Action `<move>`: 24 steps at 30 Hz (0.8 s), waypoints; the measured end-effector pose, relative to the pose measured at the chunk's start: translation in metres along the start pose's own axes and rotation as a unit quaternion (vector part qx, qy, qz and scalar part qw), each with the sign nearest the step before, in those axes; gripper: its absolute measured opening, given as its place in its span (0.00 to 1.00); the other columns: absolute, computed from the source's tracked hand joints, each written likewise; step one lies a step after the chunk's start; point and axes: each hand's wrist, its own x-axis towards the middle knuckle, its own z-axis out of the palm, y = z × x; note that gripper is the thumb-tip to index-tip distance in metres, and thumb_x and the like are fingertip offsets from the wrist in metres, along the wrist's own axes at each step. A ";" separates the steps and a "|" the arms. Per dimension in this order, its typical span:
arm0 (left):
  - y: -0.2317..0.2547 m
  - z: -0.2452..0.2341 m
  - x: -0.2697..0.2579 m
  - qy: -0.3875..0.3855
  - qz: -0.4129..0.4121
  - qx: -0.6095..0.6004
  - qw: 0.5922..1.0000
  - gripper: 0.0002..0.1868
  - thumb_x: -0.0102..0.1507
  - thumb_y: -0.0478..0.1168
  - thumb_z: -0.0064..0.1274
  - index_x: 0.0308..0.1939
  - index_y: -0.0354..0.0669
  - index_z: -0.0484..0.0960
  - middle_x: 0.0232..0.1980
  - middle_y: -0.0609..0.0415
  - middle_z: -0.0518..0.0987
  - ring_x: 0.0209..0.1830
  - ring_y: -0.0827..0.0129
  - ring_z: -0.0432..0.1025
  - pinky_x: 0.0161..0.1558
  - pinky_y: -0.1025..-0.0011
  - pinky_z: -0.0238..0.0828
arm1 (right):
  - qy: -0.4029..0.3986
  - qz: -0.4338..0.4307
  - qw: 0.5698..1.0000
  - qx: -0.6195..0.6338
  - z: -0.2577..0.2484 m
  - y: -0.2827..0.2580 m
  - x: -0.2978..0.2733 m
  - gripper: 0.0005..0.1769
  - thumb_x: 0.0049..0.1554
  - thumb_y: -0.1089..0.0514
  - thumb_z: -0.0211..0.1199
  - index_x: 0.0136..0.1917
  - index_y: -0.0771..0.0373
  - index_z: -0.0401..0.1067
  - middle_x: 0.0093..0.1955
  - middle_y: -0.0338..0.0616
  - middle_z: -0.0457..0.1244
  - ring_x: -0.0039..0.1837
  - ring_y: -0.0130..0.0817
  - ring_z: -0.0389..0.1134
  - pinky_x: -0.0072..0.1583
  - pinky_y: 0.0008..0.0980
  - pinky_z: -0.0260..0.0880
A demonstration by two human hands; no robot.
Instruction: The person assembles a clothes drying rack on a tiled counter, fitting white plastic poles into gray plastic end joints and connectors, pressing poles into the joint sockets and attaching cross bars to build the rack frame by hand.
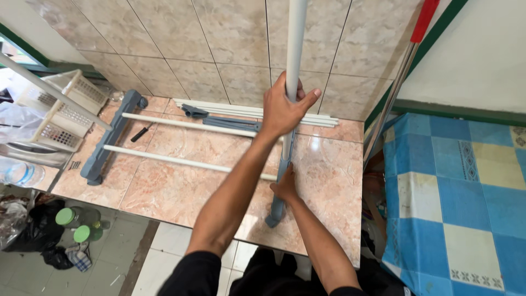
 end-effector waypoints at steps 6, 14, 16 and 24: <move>0.008 0.027 0.000 0.126 -0.043 -0.052 0.990 0.20 0.61 0.44 0.66 0.26 0.44 0.69 0.23 0.64 0.67 0.23 0.80 0.61 0.25 0.76 0.60 | 0.039 -0.074 0.997 0.004 0.005 0.000 -0.003 0.70 0.43 0.54 0.70 0.79 0.79 0.24 0.74 0.81 0.44 0.74 0.71 0.51 0.75 0.50 0.54; -0.043 0.022 0.011 0.050 -0.018 -0.117 0.992 0.18 0.60 0.31 0.59 0.22 0.44 0.65 0.21 0.65 0.66 0.23 0.83 0.59 0.26 0.77 0.58 | -0.008 0.001 1.000 0.018 0.006 0.006 0.004 0.71 0.41 0.58 0.69 0.80 0.74 0.22 0.77 0.76 0.41 0.77 0.67 0.47 0.77 0.48 0.51; -0.049 0.010 0.017 -0.039 -0.013 -0.167 0.985 0.18 0.59 0.28 0.58 0.23 0.44 0.65 0.22 0.66 0.65 0.24 0.83 0.58 0.27 0.77 0.56 | -0.020 0.013 1.000 0.021 0.005 0.010 0.002 0.71 0.41 0.58 0.69 0.80 0.74 0.21 0.78 0.75 0.38 0.79 0.67 0.44 0.78 0.48 0.49; -0.013 0.002 0.021 -0.070 -0.053 -0.101 0.991 0.20 0.59 0.39 0.65 0.23 0.45 0.67 0.22 0.64 0.68 0.23 0.80 0.61 0.26 0.75 0.60 | -0.036 0.033 0.999 0.009 -0.001 0.002 0.007 0.72 0.42 0.56 0.70 0.81 0.73 0.21 0.81 0.75 0.35 0.80 0.66 0.43 0.78 0.46 0.50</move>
